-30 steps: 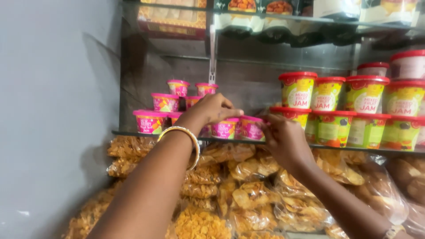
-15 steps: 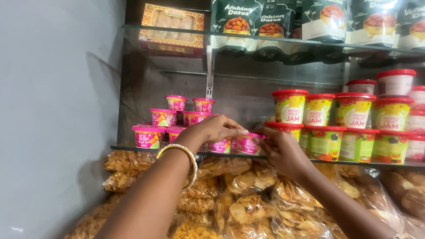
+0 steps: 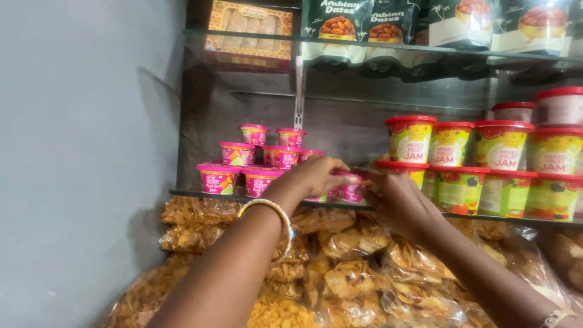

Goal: The person picks up plastic-wrapped bread loaves from the floor and places them on a display shelf, then arranges packaged snack bags on the shelf tiers, and finally stacks and aligns small pink dessert cups on the glass shelf alongside jam tubs.

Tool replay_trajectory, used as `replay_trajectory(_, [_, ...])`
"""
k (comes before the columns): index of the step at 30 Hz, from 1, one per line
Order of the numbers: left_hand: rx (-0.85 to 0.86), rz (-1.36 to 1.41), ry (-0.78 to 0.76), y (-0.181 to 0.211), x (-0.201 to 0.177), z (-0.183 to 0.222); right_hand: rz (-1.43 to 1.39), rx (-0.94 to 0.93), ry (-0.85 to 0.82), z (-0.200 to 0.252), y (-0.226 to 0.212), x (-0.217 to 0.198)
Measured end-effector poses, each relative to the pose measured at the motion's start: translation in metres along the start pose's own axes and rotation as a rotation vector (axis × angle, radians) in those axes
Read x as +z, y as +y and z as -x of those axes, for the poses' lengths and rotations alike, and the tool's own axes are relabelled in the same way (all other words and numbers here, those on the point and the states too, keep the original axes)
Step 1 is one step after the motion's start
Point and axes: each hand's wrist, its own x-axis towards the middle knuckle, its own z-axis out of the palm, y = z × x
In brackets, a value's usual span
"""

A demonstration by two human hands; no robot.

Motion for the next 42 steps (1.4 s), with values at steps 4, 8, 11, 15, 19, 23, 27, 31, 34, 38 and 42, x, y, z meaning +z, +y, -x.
replay_trajectory(4, [-0.047, 0.024, 0.017, 0.005, 0.001, 0.007, -0.052, 0.148, -0.098, -0.004, 0.008, -0.001])
replay_trajectory(8, [-0.010, 0.155, 0.035, 0.009, -0.007, 0.019, -0.130, -0.029, 0.078, -0.009, 0.038, 0.012])
replay_trajectory(11, [-0.066, 0.072, 0.007, 0.004, -0.012, 0.027, -0.296, -0.016, -0.037, -0.015, 0.056, 0.014])
replay_trajectory(15, [0.037, -0.016, 0.026, -0.018, -0.002, 0.015, -0.300, -0.117, -0.112, -0.013, 0.058, 0.007])
replay_trajectory(19, [-0.106, -0.102, -0.017, 0.004, -0.012, 0.028, -0.224, -0.044, -0.148, -0.012, 0.050, 0.002])
replay_trajectory(23, [-0.124, -0.094, 0.021, 0.009, -0.004, 0.032, -0.224, 0.020, -0.164, -0.015, 0.043, 0.007])
replay_trajectory(27, [-0.108, -0.055, 0.072, 0.014, 0.002, 0.038, -0.123, -0.046, -0.061, -0.016, 0.042, 0.011])
replay_trajectory(31, [-0.014, -0.197, 0.143, 0.008, 0.009, 0.037, -0.247, -0.004, -0.112, -0.020, 0.055, 0.014])
replay_trajectory(34, [0.038, -0.473, 0.192, 0.008, -0.003, 0.042, -0.246, -0.077, -0.129, -0.021, 0.059, 0.014])
replay_trajectory(38, [-0.073, -0.417, 0.201, -0.007, -0.029, 0.049, -0.079, 0.010, -0.160, -0.023, 0.012, -0.012])
replay_trajectory(42, [-0.225, -0.450, 0.162, -0.029, -0.053, 0.060, 0.279, -0.053, -0.028, -0.032, -0.015, -0.012])
